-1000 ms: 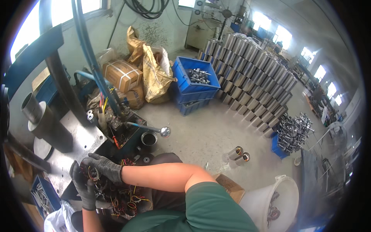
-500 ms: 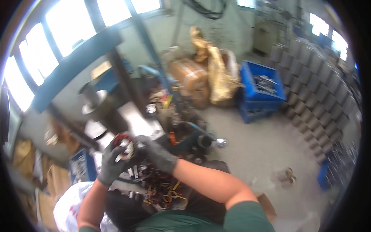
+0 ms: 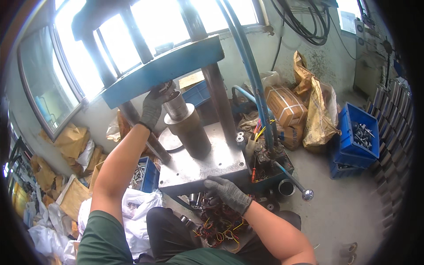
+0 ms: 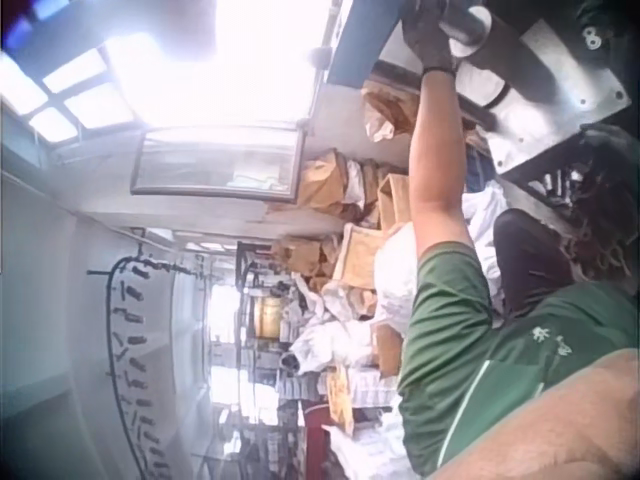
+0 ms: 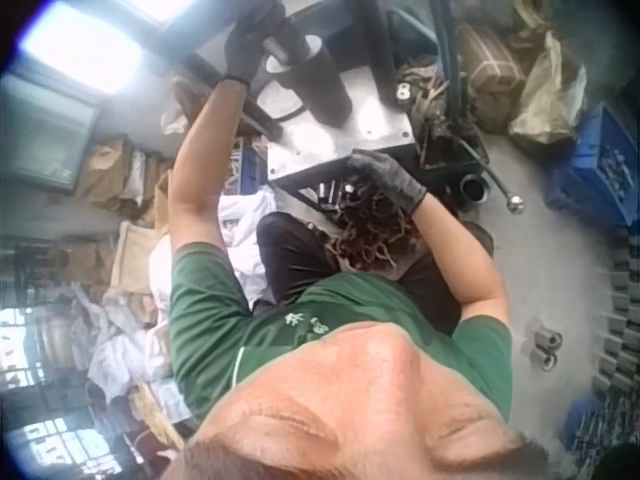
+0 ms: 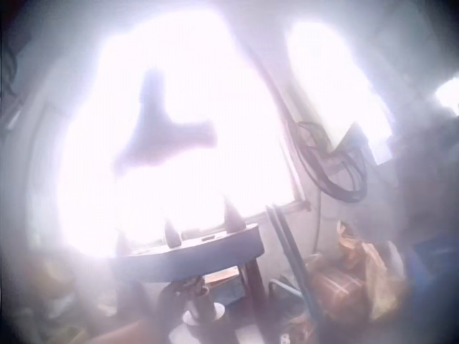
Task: Using a hydraulic press to assemble motor components.
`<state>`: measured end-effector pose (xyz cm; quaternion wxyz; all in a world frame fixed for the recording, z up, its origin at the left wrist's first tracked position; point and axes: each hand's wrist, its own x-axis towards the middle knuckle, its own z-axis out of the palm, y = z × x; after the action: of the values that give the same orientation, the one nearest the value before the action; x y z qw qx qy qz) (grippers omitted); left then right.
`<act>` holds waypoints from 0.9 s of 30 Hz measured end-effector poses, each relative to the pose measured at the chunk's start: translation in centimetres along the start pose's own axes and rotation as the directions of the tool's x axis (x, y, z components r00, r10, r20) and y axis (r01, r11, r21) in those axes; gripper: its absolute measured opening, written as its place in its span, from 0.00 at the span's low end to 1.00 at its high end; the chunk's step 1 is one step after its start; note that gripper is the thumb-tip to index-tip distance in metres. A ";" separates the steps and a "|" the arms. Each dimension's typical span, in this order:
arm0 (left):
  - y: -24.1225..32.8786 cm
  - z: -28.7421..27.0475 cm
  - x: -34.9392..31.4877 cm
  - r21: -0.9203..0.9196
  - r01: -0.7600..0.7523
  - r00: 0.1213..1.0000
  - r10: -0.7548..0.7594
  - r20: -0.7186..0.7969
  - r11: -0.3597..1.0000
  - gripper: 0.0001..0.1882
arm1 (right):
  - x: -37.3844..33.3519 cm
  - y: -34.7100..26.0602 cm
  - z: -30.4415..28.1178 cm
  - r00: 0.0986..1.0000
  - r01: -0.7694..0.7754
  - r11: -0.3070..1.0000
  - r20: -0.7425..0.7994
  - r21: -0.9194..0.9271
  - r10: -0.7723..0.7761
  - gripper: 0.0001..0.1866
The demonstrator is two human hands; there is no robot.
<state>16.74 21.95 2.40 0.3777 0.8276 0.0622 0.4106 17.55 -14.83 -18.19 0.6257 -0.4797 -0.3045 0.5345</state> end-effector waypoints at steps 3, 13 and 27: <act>-0.1 -1.1 2.2 0.315 0.051 0.998 -0.057 0.009 0.948 0.34 | 0.2 0.8 -0.3 0.996 -0.081 0.984 0.031 -0.160 0.087 0.32; 1.9 -1.4 0.9 0.388 0.124 0.976 -0.184 0.120 0.913 0.40 | 1.7 4.2 -1.0 0.945 0.289 0.710 0.312 -0.642 -0.103 0.34; -0.3 -2.4 1.2 0.131 0.286 0.932 -0.308 0.191 0.949 0.19 | 0.9 1.8 0.3 0.944 0.198 0.426 0.289 -0.883 0.161 0.38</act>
<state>15.83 24.03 3.84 0.3975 0.8652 0.1673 0.2559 16.81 -13.93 -19.82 0.2157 -0.6392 -0.6484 0.3527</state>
